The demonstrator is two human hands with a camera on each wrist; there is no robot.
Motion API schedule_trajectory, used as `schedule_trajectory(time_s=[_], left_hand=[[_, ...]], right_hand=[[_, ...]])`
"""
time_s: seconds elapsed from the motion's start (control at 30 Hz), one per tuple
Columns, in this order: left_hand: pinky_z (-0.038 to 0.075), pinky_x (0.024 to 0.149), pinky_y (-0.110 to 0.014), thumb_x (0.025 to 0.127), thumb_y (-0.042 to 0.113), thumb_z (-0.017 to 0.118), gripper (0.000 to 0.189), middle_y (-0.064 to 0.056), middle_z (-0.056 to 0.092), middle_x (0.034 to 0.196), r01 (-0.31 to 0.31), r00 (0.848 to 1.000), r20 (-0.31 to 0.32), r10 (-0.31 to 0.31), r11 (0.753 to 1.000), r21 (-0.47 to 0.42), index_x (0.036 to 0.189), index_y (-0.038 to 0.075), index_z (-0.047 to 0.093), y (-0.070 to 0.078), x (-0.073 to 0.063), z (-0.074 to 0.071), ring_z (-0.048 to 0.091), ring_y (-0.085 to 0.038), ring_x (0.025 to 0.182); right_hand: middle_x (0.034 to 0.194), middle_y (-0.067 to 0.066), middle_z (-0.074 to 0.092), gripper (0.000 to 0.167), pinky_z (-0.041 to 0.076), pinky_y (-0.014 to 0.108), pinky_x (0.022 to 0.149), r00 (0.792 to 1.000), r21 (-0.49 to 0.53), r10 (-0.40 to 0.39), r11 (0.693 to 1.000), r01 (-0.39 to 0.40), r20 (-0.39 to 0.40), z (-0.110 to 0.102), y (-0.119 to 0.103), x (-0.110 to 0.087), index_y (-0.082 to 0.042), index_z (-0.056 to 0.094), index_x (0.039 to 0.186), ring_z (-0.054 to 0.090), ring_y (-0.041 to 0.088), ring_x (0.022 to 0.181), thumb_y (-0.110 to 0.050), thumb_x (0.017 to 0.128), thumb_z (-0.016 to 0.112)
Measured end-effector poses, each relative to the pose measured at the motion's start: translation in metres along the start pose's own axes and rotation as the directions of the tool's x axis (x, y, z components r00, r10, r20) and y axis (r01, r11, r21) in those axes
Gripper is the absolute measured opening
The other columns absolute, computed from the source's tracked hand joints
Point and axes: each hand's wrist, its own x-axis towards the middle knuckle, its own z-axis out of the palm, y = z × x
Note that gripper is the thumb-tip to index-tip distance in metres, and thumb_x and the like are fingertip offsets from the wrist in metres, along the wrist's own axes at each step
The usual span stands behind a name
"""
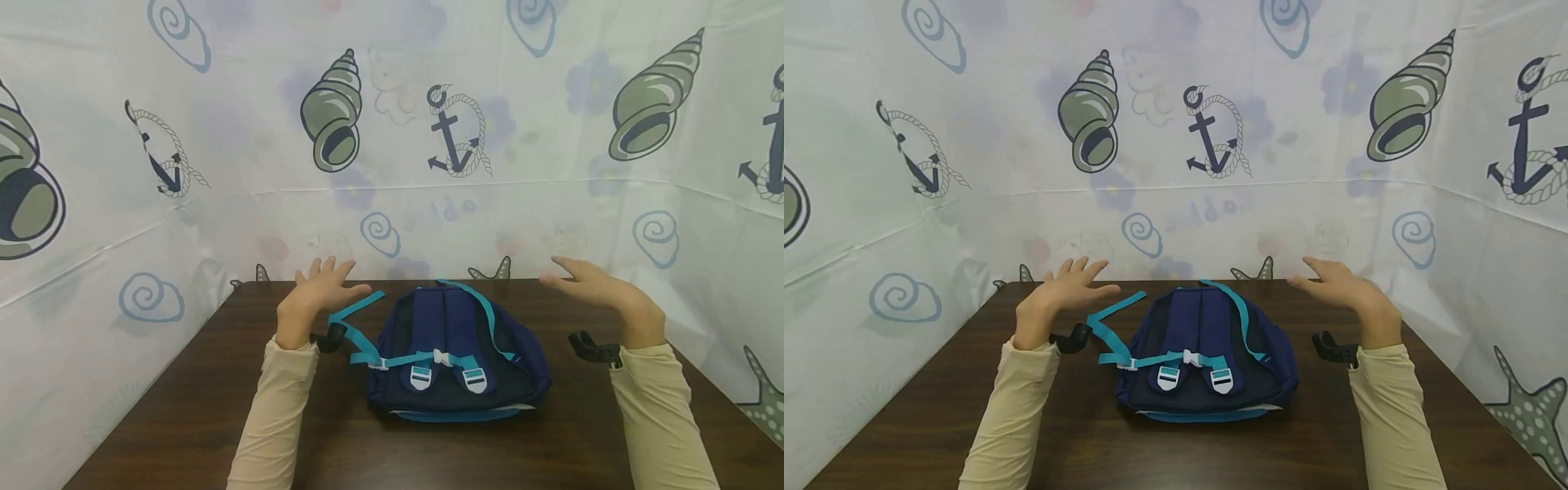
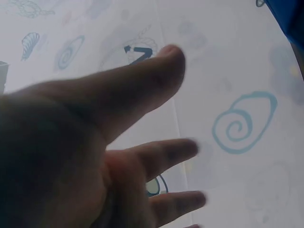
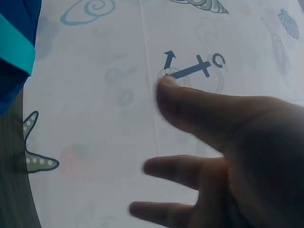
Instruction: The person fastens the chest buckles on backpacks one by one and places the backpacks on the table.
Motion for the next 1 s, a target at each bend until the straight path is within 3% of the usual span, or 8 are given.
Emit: schedule_trajectory(time_s=[0.27, 0.4, 0.53, 0.7, 0.83, 0.93, 1.0], left_hand=[[0.003, 0.110, -0.074, 0.093, 0.056, 0.046, 0.072, -0.022, 0.014, 0.158, -0.006, 1.000, 0.016, 0.006, 1.000, 0.021, 0.150, 0.018, 0.026, 0.001, -0.001, 0.001, 0.004, -0.048, 0.146], [0.017, 0.112, -0.069, 0.094, 0.055, 0.046, 0.069, -0.019, 0.028, 0.155, -0.034, 0.996, 0.088, 0.032, 0.999, 0.025, 0.149, 0.017, 0.030, 0.000, -0.001, 0.000, 0.022, -0.045, 0.143], [0.029, 0.112, -0.059, 0.093, 0.056, 0.045, 0.070, -0.014, 0.030, 0.156, -0.050, 0.985, 0.163, 0.052, 0.999, -0.014, 0.149, 0.017, 0.028, 0.000, -0.001, -0.001, 0.029, -0.037, 0.143], [0.031, 0.111, -0.057, 0.092, 0.058, 0.047, 0.070, -0.007, 0.032, 0.156, -0.049, 0.982, 0.182, 0.057, 0.998, -0.046, 0.149, 0.020, 0.030, 0.005, -0.001, 0.001, 0.033, -0.033, 0.142], [0.046, 0.098, -0.049, 0.091, 0.059, 0.048, 0.067, -0.004, 0.035, 0.154, -0.041, 0.976, 0.209, 0.055, 0.997, -0.069, 0.146, 0.023, 0.034, 0.010, -0.002, 0.005, 0.040, -0.031, 0.138], [0.049, 0.094, -0.048, 0.091, 0.061, 0.046, 0.066, -0.003, 0.037, 0.153, -0.059, 0.969, 0.236, 0.071, 0.997, -0.059, 0.145, 0.025, 0.037, 0.014, -0.001, 0.008, 0.041, -0.030, 0.137], [0.045, 0.100, -0.050, 0.091, 0.061, 0.045, 0.065, -0.003, 0.038, 0.153, -0.078, 0.965, 0.245, 0.088, 0.996, -0.050, 0.145, 0.025, 0.038, 0.016, 0.000, 0.009, 0.040, -0.030, 0.138]], right_hand=[[0.147, 0.038, 0.026, 0.073, 0.023, 0.067, 0.108, 0.996, 0.010, -0.016, 1.000, 0.017, -0.090, 0.000, -0.003, -0.004, 0.009, 0.025, 0.144, 0.023, 0.055, 0.135, -0.045, 0.098, 0.043], [0.147, 0.035, 0.028, 0.072, 0.028, 0.066, 0.106, 0.998, 0.032, -0.012, 0.999, 0.014, -0.064, -0.001, -0.009, -0.007, 0.004, 0.028, 0.145, 0.028, 0.053, 0.135, -0.048, 0.097, 0.043], [0.147, 0.032, 0.031, 0.071, 0.033, 0.063, 0.105, 0.999, 0.036, -0.024, 0.999, 0.025, -0.038, -0.001, -0.018, -0.006, 0.003, 0.030, 0.144, 0.035, 0.051, 0.133, -0.049, 0.097, 0.044], [0.145, 0.031, 0.036, 0.067, 0.032, 0.062, 0.106, 0.999, 0.012, -0.039, 0.999, 0.039, -0.018, 0.002, -0.025, -0.005, 0.002, 0.035, 0.142, 0.035, 0.050, 0.133, -0.048, 0.097, 0.045], [0.143, 0.030, 0.041, 0.065, 0.035, 0.061, 0.105, 0.999, 0.008, -0.054, 0.999, 0.054, 0.003, 0.006, -0.030, -0.004, 0.002, 0.037, 0.140, 0.039, 0.049, 0.131, -0.047, 0.097, 0.046], [0.142, 0.029, 0.044, 0.064, 0.037, 0.060, 0.104, 0.998, 0.020, -0.064, 0.998, 0.064, 0.014, 0.010, -0.033, -0.003, 0.001, 0.039, 0.139, 0.043, 0.047, 0.130, -0.046, 0.097, 0.047], [0.141, 0.028, 0.045, 0.064, 0.038, 0.059, 0.103, 0.998, 0.019, -0.068, 0.998, 0.068, 0.017, 0.012, -0.034, -0.002, 0.001, 0.040, 0.138, 0.044, 0.046, 0.129, -0.047, 0.096, 0.047]])
